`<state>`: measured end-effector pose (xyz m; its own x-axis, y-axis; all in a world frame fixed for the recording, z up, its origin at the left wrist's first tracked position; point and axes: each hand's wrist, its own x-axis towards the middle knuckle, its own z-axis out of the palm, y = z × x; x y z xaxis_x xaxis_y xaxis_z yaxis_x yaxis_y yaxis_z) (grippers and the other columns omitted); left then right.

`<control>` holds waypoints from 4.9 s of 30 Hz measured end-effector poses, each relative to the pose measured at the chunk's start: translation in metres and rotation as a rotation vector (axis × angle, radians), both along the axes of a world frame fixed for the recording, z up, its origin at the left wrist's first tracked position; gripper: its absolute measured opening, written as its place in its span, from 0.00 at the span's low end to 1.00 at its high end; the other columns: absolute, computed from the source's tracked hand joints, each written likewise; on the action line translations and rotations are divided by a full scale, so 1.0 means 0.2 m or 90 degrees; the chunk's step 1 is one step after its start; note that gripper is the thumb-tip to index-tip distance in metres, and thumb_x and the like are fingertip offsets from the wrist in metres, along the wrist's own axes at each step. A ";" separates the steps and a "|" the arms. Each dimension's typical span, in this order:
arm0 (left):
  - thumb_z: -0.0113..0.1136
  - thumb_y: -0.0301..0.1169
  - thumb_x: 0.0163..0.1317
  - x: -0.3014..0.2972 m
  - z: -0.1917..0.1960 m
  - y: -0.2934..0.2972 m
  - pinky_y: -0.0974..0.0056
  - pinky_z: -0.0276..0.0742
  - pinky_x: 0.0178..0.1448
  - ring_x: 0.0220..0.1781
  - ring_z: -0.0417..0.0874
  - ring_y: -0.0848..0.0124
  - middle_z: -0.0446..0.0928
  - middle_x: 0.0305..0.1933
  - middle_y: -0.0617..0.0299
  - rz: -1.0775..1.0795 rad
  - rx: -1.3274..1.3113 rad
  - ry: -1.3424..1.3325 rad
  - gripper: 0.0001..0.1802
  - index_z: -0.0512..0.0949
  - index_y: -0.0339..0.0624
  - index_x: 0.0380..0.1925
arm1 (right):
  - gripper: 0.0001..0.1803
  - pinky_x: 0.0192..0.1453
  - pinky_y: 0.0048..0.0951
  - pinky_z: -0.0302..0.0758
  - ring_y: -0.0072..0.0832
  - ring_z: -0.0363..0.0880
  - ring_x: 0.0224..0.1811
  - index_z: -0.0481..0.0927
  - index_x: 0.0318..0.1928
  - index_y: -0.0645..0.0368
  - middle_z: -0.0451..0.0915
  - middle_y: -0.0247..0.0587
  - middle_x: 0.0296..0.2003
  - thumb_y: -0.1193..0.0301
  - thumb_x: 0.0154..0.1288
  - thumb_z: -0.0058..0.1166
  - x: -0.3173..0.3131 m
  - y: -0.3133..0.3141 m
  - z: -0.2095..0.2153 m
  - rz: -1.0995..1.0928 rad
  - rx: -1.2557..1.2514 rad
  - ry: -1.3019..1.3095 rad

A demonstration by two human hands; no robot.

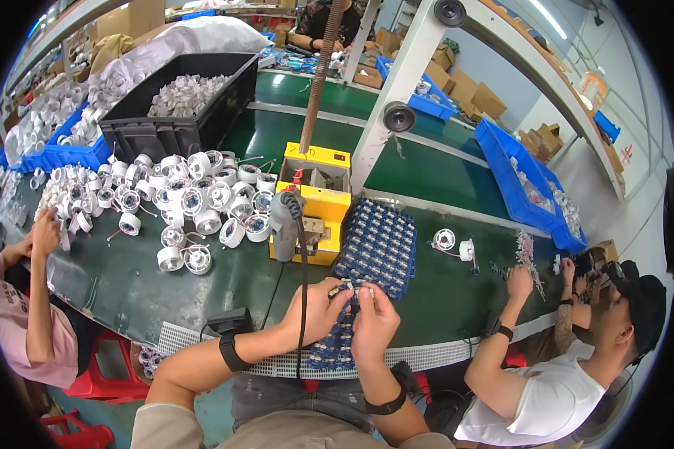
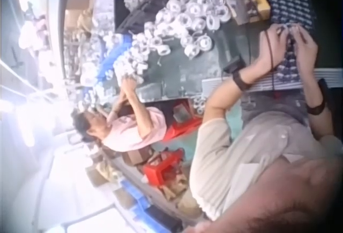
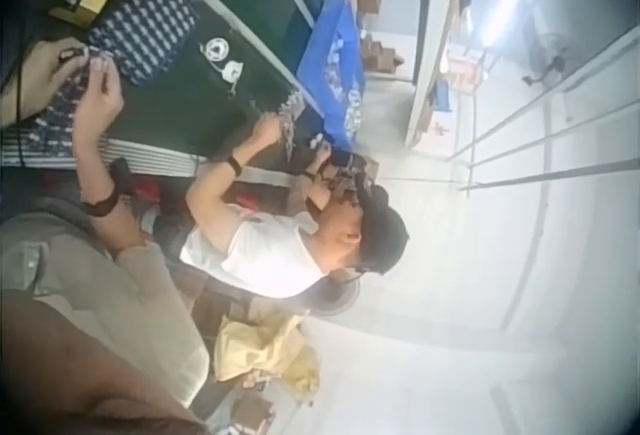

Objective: The person assembles electronic components by inserting a circuit board into a white plastic housing, securing it with a power screwdriver, and then detaching small blue circuit boards from a panel to install them.

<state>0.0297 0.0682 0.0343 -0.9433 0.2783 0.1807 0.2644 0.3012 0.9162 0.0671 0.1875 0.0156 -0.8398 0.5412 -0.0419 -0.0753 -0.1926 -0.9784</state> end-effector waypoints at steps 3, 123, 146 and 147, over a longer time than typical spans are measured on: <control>0.61 0.32 0.65 0.00 0.02 0.00 0.54 0.78 0.32 0.30 0.84 0.46 0.80 0.25 0.41 0.008 -0.001 0.028 0.12 0.80 0.30 0.39 | 0.13 0.20 0.15 0.59 0.09 0.64 0.19 0.81 0.48 0.69 0.78 0.29 0.27 0.72 0.69 0.59 -0.03 -0.04 0.01 -0.040 0.051 0.037; 0.62 0.45 0.66 -0.21 0.24 -0.02 0.70 0.81 0.36 0.30 0.87 0.73 0.86 0.33 0.55 -0.488 -0.072 -0.233 0.29 0.75 0.30 0.54 | 0.08 0.44 0.22 0.74 0.17 0.75 0.39 0.75 0.45 0.62 0.78 0.32 0.36 0.74 0.67 0.57 -0.04 0.31 0.07 0.370 0.212 0.051; 0.52 0.33 0.74 -0.11 0.10 0.00 0.69 0.80 0.41 0.35 0.83 0.76 0.85 0.37 0.59 -0.452 0.004 -0.364 0.16 0.79 0.32 0.50 | 0.10 0.18 0.19 0.63 0.22 0.72 0.22 0.71 0.48 0.54 0.77 0.39 0.29 0.64 0.79 0.37 -0.08 0.37 0.07 0.236 -0.217 0.065; 0.51 0.33 0.74 -0.12 0.11 0.01 0.69 0.81 0.42 0.36 0.83 0.76 0.85 0.37 0.58 -0.427 -0.020 -0.365 0.16 0.78 0.32 0.51 | 0.12 0.17 0.18 0.62 0.22 0.72 0.23 0.70 0.48 0.54 0.77 0.39 0.30 0.62 0.80 0.36 -0.08 0.36 0.10 0.195 -0.318 0.042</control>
